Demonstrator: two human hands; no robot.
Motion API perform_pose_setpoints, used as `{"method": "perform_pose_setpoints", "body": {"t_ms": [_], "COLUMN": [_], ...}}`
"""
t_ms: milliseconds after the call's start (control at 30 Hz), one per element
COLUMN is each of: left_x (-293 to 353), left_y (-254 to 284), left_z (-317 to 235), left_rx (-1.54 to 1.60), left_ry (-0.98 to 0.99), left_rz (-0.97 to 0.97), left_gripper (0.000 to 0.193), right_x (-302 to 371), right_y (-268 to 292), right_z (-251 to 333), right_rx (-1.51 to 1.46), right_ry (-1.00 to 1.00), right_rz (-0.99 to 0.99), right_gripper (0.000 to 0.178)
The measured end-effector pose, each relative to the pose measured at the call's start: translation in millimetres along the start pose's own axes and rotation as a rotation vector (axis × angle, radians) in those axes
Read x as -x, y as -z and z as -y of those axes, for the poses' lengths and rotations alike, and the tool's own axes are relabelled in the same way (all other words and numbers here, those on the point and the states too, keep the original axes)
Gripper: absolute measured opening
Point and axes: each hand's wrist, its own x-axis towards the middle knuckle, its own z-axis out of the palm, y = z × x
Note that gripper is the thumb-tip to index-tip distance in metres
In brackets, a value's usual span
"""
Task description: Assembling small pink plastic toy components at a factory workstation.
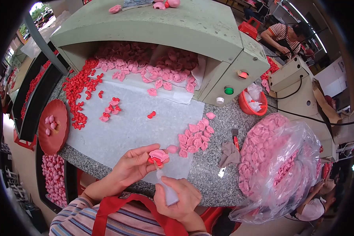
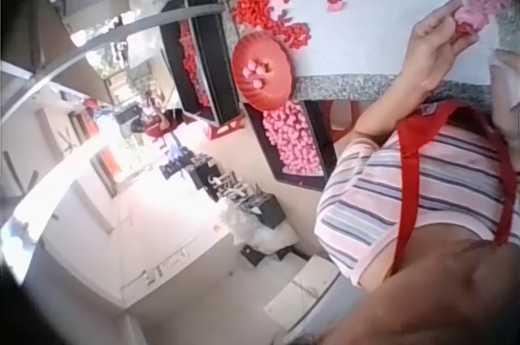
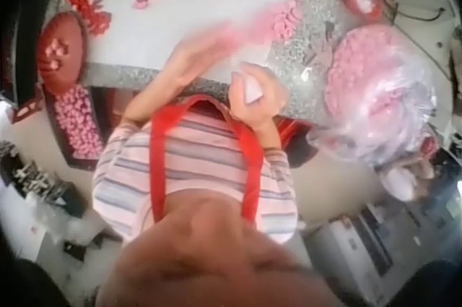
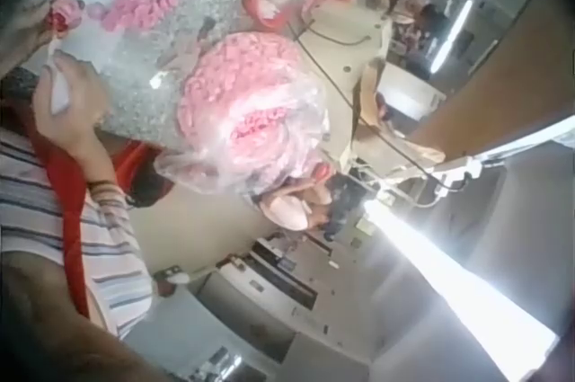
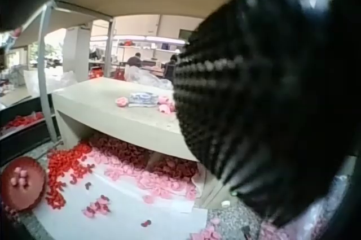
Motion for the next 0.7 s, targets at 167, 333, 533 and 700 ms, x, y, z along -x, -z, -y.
{"method": "perform_pose_setpoints", "body": {"t_ms": [167, 333, 533, 700], "left_x": [0.1, -0.3, -0.7, 0.7], "left_y": [-0.4, -1.8, -3.1, -3.6], "left_z": [-0.2, -0.4, -0.3, -0.1], "left_rx": [0.002, -0.011, -0.015, -0.024], "left_ry": [0.022, 0.036, 0.047, 0.040], "left_rz": [-0.001, -0.004, -0.008, -0.005], "left_gripper": [0.043, 0.043, 0.043, 0.042], "right_x": [0.4, -1.1, -0.9, -1.3], "right_y": [1.2, 3.2, 4.0, 4.3], "right_z": [-0.3, 1.2, 1.4, 5.7], "right_rx": [0.002, 0.003, 0.004, 0.017], "right_ry": [0.006, 0.006, 0.003, -0.034], "right_rz": [0.003, -0.004, -0.004, 0.030], "right_gripper": [0.029, 0.028, 0.028, 0.024]}}
